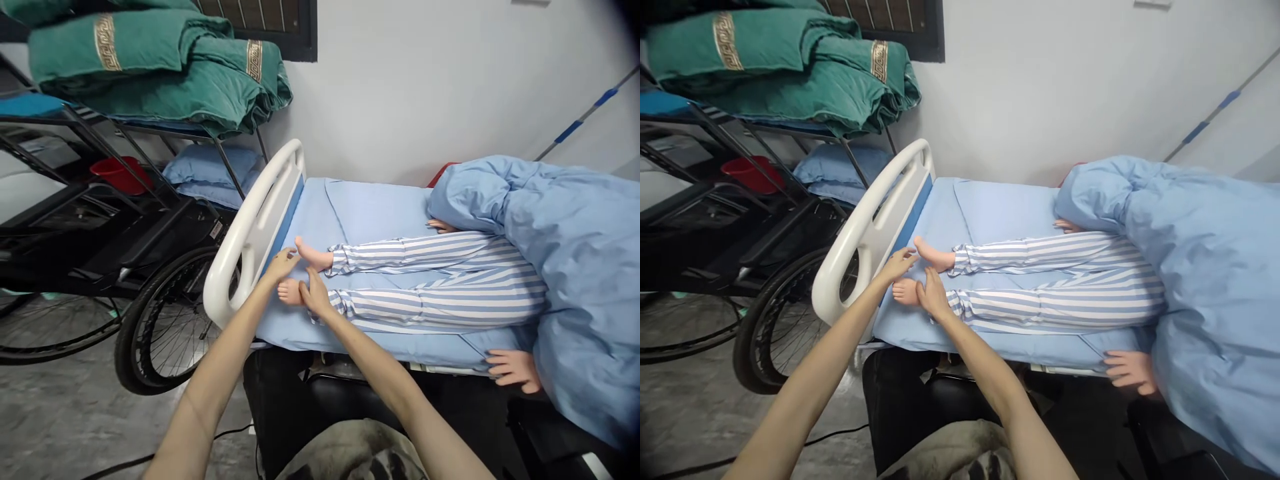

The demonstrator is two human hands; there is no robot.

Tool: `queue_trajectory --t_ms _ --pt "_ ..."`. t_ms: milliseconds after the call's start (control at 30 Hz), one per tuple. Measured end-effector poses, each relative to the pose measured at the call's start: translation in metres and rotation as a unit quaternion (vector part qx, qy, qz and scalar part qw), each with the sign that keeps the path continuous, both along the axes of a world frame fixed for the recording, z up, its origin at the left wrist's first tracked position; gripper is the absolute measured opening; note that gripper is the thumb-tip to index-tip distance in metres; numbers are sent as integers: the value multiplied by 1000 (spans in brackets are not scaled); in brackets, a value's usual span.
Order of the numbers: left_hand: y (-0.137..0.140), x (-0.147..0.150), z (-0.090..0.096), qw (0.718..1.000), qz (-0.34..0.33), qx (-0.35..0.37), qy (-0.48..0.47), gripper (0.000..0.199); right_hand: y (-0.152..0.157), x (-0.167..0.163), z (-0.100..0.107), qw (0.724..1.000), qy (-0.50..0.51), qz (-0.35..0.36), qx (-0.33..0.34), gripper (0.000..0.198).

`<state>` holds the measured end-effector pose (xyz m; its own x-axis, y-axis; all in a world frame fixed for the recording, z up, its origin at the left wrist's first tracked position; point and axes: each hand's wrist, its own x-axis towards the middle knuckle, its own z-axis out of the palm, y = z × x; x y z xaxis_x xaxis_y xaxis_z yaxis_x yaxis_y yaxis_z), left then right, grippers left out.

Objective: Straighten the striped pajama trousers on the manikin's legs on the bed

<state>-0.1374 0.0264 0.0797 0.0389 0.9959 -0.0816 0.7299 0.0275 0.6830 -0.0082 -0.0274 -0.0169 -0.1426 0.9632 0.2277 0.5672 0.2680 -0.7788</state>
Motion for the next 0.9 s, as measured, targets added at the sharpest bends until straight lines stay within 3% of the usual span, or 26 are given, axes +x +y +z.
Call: queue_trajectory --t_ms 67,167,333,467,700,833,900 --pt "-31 -2 -2 1000 5 2 -28 26 -22 -5 -5 1000 11 5 11 53" --pt "-76 0 -12 997 63 42 -10 23 -47 -13 -8 999 -2 -13 42 54" --pt "-117 6 -31 980 117 138 83 46 -63 -15 -2 999 -28 -16 41 54" --pt "-114 6 -29 969 121 130 172 51 -58 -13 7 996 -40 25 72 51" --pt "-93 9 -8 939 65 76 329 48 -28 -13 20 990 49 77 104 46" --pt "-70 8 7 924 0 51 379 44 -11 -17 19 998 29 51 34 40" --pt "-56 9 15 930 -32 28 365 38 -5 -18 17 1000 -6 27 -14 40"
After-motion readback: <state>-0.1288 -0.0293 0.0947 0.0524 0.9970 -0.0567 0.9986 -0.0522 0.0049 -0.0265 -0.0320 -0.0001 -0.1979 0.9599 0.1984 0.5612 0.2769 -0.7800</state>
